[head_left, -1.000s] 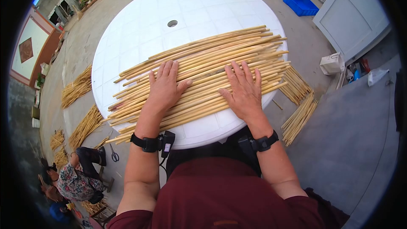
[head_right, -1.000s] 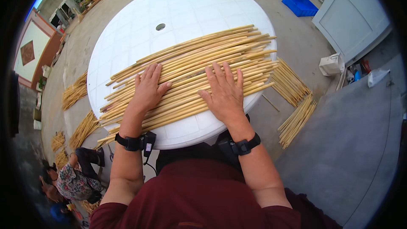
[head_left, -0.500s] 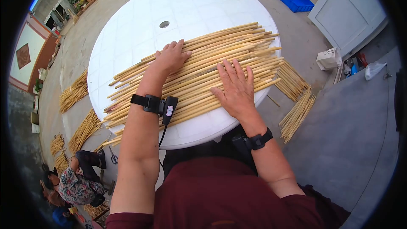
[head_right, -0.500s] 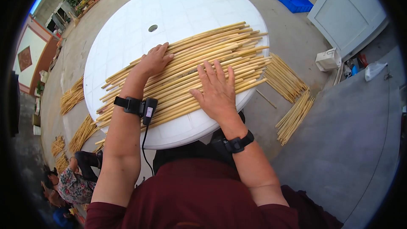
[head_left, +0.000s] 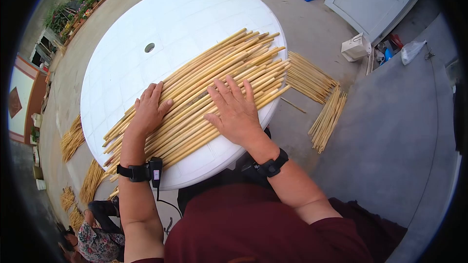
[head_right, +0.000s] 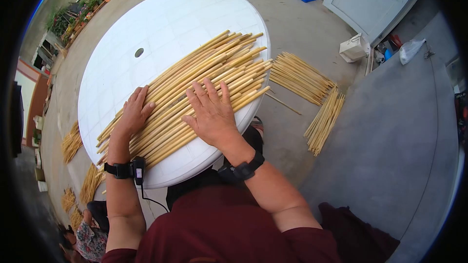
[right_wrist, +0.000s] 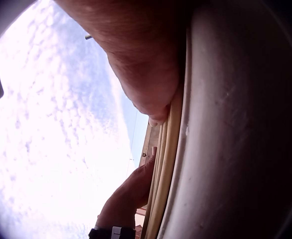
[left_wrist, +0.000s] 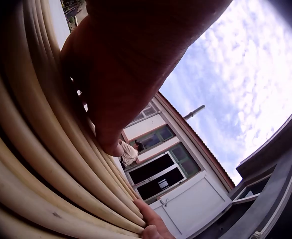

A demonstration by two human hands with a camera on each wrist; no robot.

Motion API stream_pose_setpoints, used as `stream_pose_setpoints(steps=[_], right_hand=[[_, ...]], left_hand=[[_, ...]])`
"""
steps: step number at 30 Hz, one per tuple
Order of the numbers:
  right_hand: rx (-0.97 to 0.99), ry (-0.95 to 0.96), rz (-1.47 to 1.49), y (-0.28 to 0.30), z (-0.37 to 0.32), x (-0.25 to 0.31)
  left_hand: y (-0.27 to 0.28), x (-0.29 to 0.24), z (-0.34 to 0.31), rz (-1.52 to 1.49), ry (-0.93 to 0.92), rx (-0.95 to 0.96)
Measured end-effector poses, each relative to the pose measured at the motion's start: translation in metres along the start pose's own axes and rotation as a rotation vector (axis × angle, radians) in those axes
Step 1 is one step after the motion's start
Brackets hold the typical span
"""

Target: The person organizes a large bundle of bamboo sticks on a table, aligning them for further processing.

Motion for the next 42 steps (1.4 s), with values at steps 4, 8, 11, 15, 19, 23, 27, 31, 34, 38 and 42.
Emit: stream_pose_setpoints(steps=[4, 8, 11, 15, 19, 23, 27, 31, 34, 38, 42], right_hand=[[-0.015, 0.01, 0.021, 0.001, 0.0, -0.001], [-0.02, 0.008, 0.008, -0.001, 0.0, -0.001], [-0.01, 0.002, -0.01, -0.003, 0.001, -0.001], [0.045, -0.007, -0.036, -0.011, 0.002, -0.004], [0.136, -0.037, -0.099, -0.011, 0.005, -0.001], [0.187, -0.011, 0.036, -0.004, 0.007, -0.003], [-0.312, 0.106, 0.527, 0.014, -0.005, -0.042], [-0.539, -0.339, 0.627, 0.031, -0.003, -0.112], [-0.321, -0.438, 0.285, 0.026, 0.006, -0.154], [-0.245, -0.232, 0.149, 0.016, 0.01, -0.156], [-0.24, -0.287, 0.49, 0.02, 0.002, -0.152]], left_hand=[[0.002, 0.007, -0.009, 0.036, 0.046, 0.013], [0.02, -0.043, -0.051, 0.141, -0.123, -0.059], [0.0, -0.076, -0.09, 0.202, -0.228, -0.047], [-0.029, -0.071, -0.104, 0.261, -0.128, -0.152], [-0.036, -0.054, -0.101, 0.351, -0.164, -0.185], [-0.036, -0.045, -0.096, 0.401, -0.222, -0.206], [-0.033, -0.035, -0.091, 0.374, -0.236, -0.158], [-0.033, -0.03, -0.106, 0.441, -0.189, -0.235], [-0.042, -0.024, -0.119, 0.452, -0.095, -0.257], [-0.052, -0.019, -0.122, 0.393, -0.009, -0.239], [-0.049, -0.028, -0.117, 0.353, -0.031, -0.224]])
Point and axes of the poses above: each hand's wrist, its own z-axis towards the middle knuckle, its own y-axis out of the back of the hand, x = y × z, the point moved 1 cm from there along z, towards the middle knuckle, and after that the axes turned 2 degrees about -x, right-handed, at the moved point
